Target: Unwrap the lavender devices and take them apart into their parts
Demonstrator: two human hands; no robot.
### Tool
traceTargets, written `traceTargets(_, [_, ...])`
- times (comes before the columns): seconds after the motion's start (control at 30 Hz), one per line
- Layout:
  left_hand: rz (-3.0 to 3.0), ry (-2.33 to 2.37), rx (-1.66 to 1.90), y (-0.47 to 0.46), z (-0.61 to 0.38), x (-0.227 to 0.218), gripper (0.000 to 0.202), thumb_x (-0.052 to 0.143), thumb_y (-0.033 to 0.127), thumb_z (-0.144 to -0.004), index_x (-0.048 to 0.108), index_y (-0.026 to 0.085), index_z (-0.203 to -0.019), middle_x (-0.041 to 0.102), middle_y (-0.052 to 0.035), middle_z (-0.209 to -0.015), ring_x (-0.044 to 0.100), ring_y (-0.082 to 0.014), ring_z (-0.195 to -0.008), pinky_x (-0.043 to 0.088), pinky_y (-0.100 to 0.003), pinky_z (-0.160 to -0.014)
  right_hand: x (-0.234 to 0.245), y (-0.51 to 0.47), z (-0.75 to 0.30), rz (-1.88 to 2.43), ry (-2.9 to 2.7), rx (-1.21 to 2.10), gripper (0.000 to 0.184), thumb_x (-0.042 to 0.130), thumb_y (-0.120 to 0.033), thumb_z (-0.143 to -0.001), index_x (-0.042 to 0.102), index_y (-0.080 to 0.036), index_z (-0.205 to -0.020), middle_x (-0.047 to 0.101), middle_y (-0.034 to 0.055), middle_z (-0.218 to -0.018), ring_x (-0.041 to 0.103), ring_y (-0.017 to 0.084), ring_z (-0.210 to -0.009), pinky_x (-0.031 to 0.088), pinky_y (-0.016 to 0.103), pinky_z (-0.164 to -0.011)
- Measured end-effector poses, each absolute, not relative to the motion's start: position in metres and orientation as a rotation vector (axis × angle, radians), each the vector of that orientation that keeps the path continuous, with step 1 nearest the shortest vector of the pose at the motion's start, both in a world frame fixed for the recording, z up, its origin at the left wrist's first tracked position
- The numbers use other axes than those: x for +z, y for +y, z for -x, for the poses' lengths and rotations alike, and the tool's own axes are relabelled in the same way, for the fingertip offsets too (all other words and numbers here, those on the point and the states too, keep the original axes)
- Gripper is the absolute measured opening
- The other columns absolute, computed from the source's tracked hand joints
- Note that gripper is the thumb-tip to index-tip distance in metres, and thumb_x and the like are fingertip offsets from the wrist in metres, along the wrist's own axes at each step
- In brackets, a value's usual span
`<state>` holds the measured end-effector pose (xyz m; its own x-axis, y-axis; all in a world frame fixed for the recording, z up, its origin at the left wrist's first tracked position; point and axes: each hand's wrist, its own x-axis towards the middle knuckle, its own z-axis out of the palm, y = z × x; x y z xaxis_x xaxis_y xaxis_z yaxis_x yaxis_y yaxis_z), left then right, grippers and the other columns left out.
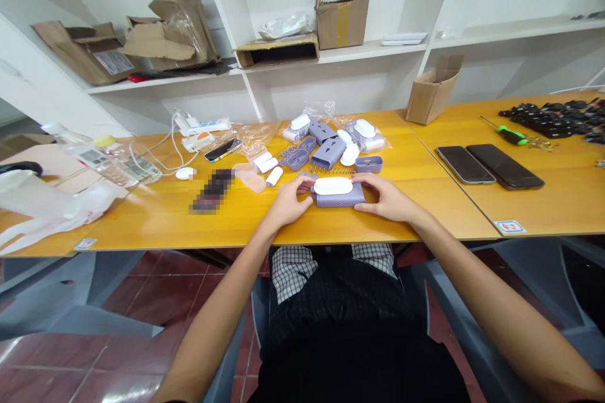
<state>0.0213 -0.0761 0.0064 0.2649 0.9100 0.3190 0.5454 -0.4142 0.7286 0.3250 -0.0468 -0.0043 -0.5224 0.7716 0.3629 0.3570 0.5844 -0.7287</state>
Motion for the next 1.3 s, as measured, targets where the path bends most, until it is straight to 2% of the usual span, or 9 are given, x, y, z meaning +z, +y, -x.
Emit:
traceTargets(0.2, [-2.107, 1.245, 0.995, -0.084, -0.016, 0.004, 0.053, 0.074, 0.039, -0.092, 0.063, 0.02, -0.141, 0.067, -0.0161, -0.146, 0.067, -0.0321, -0.131, 0.055, -0.054, -0.114, -0.005, -0.058, -0.322, 0.969, -2.206, 0.596, 0.062, 0.076, -0.043, -0.09, 0.059, -0.029, -0.148, 0.061, 0.0126, -0.155, 0.056, 0.038, -0.145, 0.041, 0.062, -0.123])
traceTargets(0.3, [-2.123, 1.277, 0.973, -0.083, -0.022, 0.004, 0.059, 0.075, 0.045, -0.092, 0.061, 0.019, -0.143, 0.066, -0.0174, -0.146, 0.066, -0.0335, -0.131, 0.054, -0.055, -0.114, -0.006, -0.058, -0.323, 0.985, -2.211, 0.598, 0.067, 0.077, -0.045, -0.089, 0.057, -0.028, -0.151, 0.061, 0.0134, -0.155, 0.058, 0.039, -0.143, 0.044, 0.061, -0.122])
traceTargets(0.43, [-2.152, 1.314, 0.984, -0.079, -0.027, 0.005, 0.051, 0.074, 0.041, -0.093, 0.064, 0.017, -0.137, 0.07, -0.0161, -0.134, 0.068, -0.0318, -0.123, 0.054, -0.054, -0.111, -0.008, -0.057, -0.323, 0.98, -2.221, 0.579, 0.068, 0.077, -0.047, -0.089, 0.056, -0.028, -0.151, 0.061, 0.0141, -0.155, 0.058, 0.039, -0.143, 0.044, 0.06, -0.122])
traceTargets(0.6, [-2.046, 1.302, 1.007, -0.078, -0.026, 0.006, 0.043, 0.077, 0.04, -0.091, 0.065, 0.019, -0.126, 0.07, -0.0133, -0.133, 0.072, -0.0268, -0.114, 0.058, -0.049, -0.107, -0.01, -0.056, -0.323, 0.923, -2.243, 0.524, 0.062, 0.074, -0.046, -0.092, 0.058, -0.027, -0.149, 0.062, 0.0142, -0.153, 0.058, 0.038, -0.142, 0.043, 0.06, -0.122])
traceTargets(0.87, [-2.002, 1.275, 1.02, -0.081, -0.026, 0.005, 0.042, 0.08, 0.042, -0.087, 0.063, 0.021, -0.119, 0.071, -0.0119, -0.128, 0.072, -0.027, -0.114, 0.059, -0.049, -0.107, -0.006, -0.059, -0.324, 0.931, -2.23, 0.488, 0.058, 0.072, -0.047, -0.092, 0.062, -0.029, -0.146, 0.06, 0.0136, -0.145, 0.059, 0.038, -0.138, 0.045, 0.059, -0.121])
traceTargets(0.97, [-2.005, 1.367, 1.073, -0.083, -0.028, 0.005, 0.041, 0.077, 0.039, -0.089, 0.062, 0.019, -0.122, 0.072, -0.0133, -0.129, 0.073, -0.0276, -0.114, 0.058, -0.05, -0.107, -0.004, -0.06, -0.323, 0.933, -2.231, 0.505, 0.058, 0.071, -0.047, -0.091, 0.062, -0.03, -0.146, 0.063, 0.013, -0.14, 0.061, 0.039, -0.134, 0.047, 0.06, -0.118])
traceTargets(1.07, [-2.095, 1.449, 1.075, -0.084, -0.025, 0.005, 0.044, 0.072, 0.037, -0.092, 0.062, 0.017, -0.13, 0.072, -0.0162, -0.135, 0.07, -0.0318, -0.125, 0.053, -0.056, -0.115, -0.005, -0.058, -0.324, 0.934, -2.221, 0.489, 0.058, 0.071, -0.048, -0.091, 0.062, -0.029, -0.146, 0.065, 0.0131, -0.139, 0.061, 0.039, -0.134, 0.047, 0.06, -0.118])
traceTargets(1.17, [-2.206, 1.42, 0.927, -0.084, -0.014, 0.005, 0.052, 0.064, 0.028, -0.092, 0.06, 0.018, -0.143, 0.067, -0.0161, -0.148, 0.063, -0.0344, -0.138, 0.045, -0.058, -0.123, -0.01, -0.057, -0.33, 0.934, -2.264, 0.462, 0.064, 0.067, -0.042, -0.092, 0.055, -0.027, -0.154, 0.061, 0.0132, -0.153, 0.057, 0.038, -0.143, 0.044, 0.057, -0.123])
traceTargets(1.3, [-2.27, 1.533, 0.803, -0.084, -0.005, 0.001, 0.062, 0.051, 0.019, -0.093, 0.052, 0.015, -0.155, 0.06, -0.0164, -0.157, 0.058, -0.0326, -0.146, 0.04, -0.056, -0.129, -0.019, -0.059, -0.341, 1.113, -2.364, 0.328, 0.073, 0.056, -0.037, -0.096, 0.044, -0.016, -0.164, 0.048, 0.017, -0.168, 0.047, 0.036, -0.154, 0.037, 0.054, -0.13])
